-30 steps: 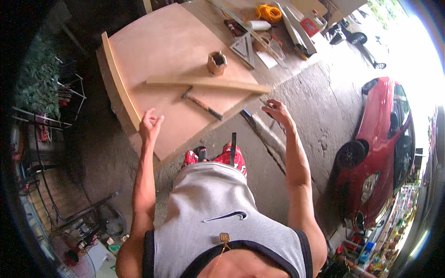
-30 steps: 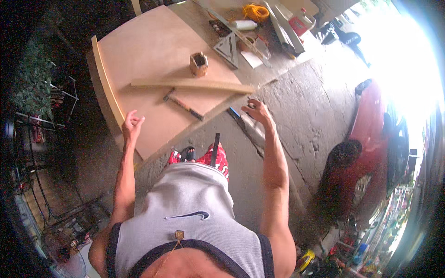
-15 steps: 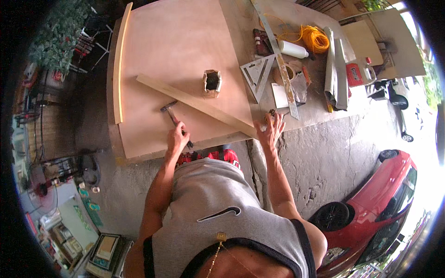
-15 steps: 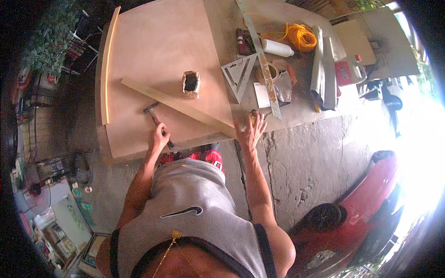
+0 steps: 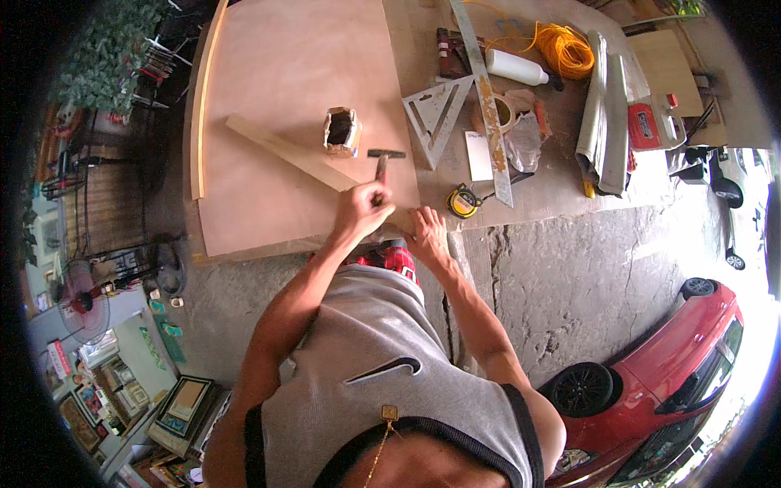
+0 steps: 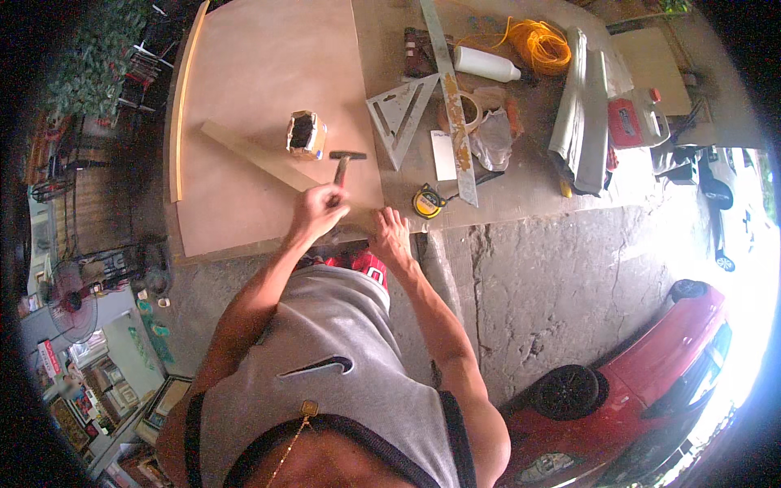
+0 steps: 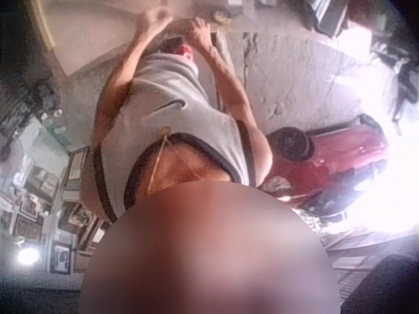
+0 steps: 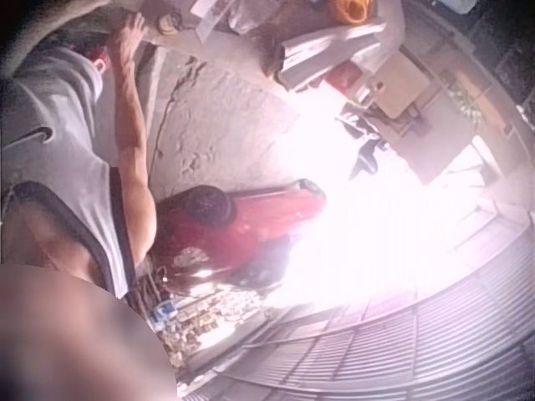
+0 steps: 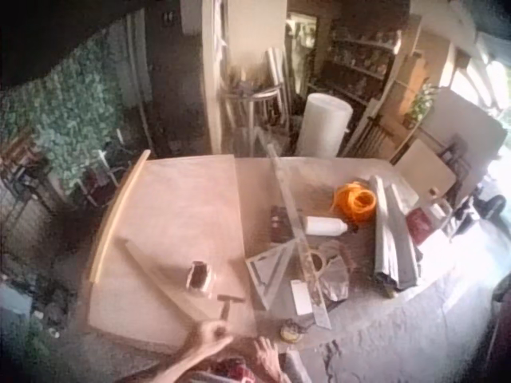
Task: The person unrolls a large sheet of white paper, then moves to a workbench to assemble a curved wooden frame. They position a curved wooden strip onto a larger board and use a hammer to drive nails into the wood to secure it.
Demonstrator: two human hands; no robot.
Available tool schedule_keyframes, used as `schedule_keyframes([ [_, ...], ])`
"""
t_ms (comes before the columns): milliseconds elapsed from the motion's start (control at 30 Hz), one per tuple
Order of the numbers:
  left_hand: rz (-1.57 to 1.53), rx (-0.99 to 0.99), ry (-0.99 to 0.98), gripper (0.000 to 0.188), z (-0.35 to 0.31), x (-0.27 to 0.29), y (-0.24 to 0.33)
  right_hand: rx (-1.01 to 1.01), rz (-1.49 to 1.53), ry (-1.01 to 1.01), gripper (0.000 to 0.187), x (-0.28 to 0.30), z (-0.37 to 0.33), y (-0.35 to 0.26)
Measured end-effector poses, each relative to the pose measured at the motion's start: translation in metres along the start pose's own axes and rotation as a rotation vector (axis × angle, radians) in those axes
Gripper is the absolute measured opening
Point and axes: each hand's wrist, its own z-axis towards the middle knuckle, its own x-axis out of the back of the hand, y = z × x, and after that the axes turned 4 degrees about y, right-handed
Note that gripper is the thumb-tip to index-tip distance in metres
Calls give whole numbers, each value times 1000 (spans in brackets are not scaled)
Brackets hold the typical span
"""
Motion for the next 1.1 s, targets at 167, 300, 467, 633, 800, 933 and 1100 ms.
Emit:
schedule_keyframes([
  [167, 198, -140, 111, 32, 49, -71, -9, -18, -37, 18, 57, -2, -14, -4],
  [300, 267, -239, 1, 56, 77, -95, -17, -35, 8, 75, 57, -4, -20, -9],
  [467, 254, -250, 14, 70, 115, -132, -30, -55, 21, 67, 55, -2, -18, -8],
  [633, 307, -262, -144, 78, 131, -137, -31, 50, 96, 104, 54, 8, -7, 3],
  [800, 72, -366, -169, 47, 80, -62, -12, 93, 67, 78, 50, 32, -17, 11],
  [933, 450, -557, 2, 57, 21, 56, -31, 43, 95, 21, 52, 57, -46, 14],
  [1100, 926, -422, -64, 65, -10, 135, -64, 93, 123, -55, 49, 80, -41, 20],
])
